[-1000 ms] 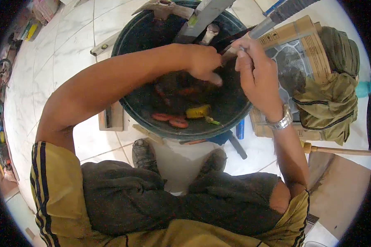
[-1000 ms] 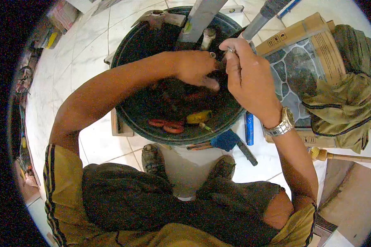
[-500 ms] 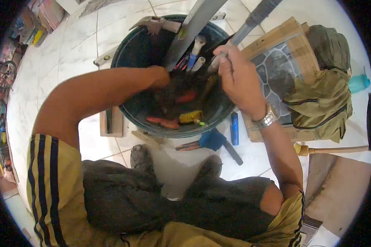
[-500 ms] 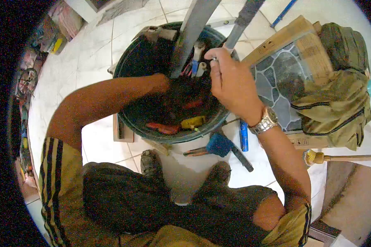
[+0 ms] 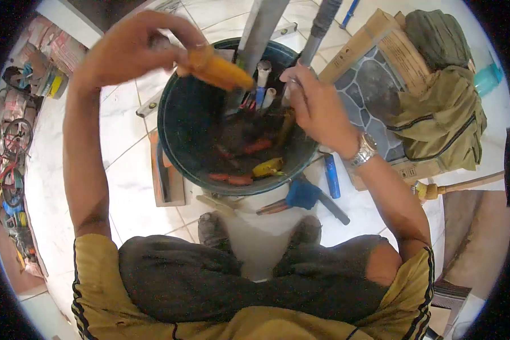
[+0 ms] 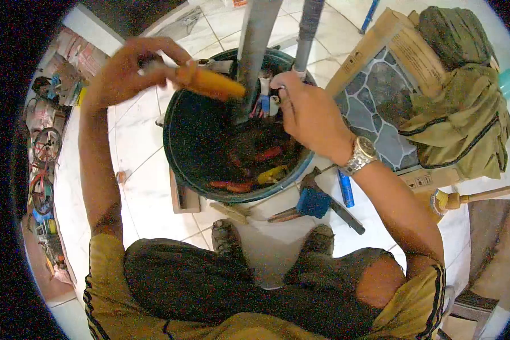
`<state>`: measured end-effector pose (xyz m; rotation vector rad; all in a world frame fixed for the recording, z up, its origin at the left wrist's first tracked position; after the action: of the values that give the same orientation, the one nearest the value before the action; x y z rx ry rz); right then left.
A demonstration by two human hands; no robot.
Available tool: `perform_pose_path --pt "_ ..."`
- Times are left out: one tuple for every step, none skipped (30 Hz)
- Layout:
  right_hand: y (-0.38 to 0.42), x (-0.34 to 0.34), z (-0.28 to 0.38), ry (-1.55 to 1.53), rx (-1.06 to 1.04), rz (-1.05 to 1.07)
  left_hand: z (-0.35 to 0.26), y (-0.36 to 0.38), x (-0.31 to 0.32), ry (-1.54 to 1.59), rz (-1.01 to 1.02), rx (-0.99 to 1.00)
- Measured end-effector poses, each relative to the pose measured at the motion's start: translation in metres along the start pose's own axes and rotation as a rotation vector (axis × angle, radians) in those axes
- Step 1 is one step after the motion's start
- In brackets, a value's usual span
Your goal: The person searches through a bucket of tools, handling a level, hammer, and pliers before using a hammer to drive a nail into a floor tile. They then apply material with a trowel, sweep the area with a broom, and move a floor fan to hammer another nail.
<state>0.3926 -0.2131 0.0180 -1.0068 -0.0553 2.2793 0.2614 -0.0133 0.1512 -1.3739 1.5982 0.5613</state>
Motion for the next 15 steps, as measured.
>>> perform_pose_path --pt "0.000 0.000 0.002 0.000 -0.029 -0.031 0.009 0.009 -0.016 0.099 -0.097 -0.023" --pt "0.000 0.000 0.002 0.016 -0.020 -0.032 0.016 0.023 -0.037 -0.070 -0.232 -0.066" --pt "0.000 0.000 0.002 0.032 -0.008 -0.032 -0.003 0.026 -0.052 -0.131 -0.345 -0.045" --pt "0.001 0.000 0.003 0.046 0.004 -0.031 -0.021 0.032 -0.065 -0.193 -0.457 -0.026" --pt "0.001 0.001 0.003 0.049 0.039 -0.001 -0.020 0.041 -0.073 -0.317 -0.535 -0.033" --pt "0.000 0.001 0.004 0.051 0.073 0.030 -0.017 0.049 -0.083 -0.443 -0.613 -0.043" --pt "-0.001 0.002 0.005 0.055 0.103 0.060 -0.015 0.058 -0.093 -0.574 -0.690 -0.052" --pt "-0.002 0.002 0.006 0.060 0.105 0.054 -0.007 0.063 -0.095 -0.516 -0.694 -0.021" --pt "-0.002 0.004 0.005 0.067 0.107 0.047 -0.004 0.063 -0.094 -0.457 -0.699 0.012" --pt "-0.002 0.004 0.005 0.073 0.111 0.041 -0.006 0.065 -0.092 -0.397 -0.704 0.045" --pt "-0.003 0.004 0.005 0.106 0.116 0.040 0.001 0.074 -0.085 -0.356 -0.721 -0.129" --pt "-0.003 0.003 0.006 0.120 0.103 0.031 0.016 0.077 -0.084 -0.210 -0.659 -0.172" --pt "-0.003 0.003 0.006 0.135 0.088 0.025 0.022 0.076 -0.076 -0.226 -0.581 -0.160" --pt "-0.003 0.004 0.008 0.148 0.071 0.020 0.029 0.074 -0.066 -0.242 -0.503 -0.151" --pt "-0.002 0.005 0.012 0.134 0.055 0.020 0.042 0.075 -0.060 -0.147 -0.500 -0.062"
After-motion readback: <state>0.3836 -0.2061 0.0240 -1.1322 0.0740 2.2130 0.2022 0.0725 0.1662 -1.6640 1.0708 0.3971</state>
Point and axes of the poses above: each hand's wrist, its own y-axis away from the middle knuckle, its own x-axis out of the palm, z = x × y, the point moved 7 cm from there along -y, towards the middle knuckle, and after that the axes turned 14 degrees about x, right-handed, at the moved point
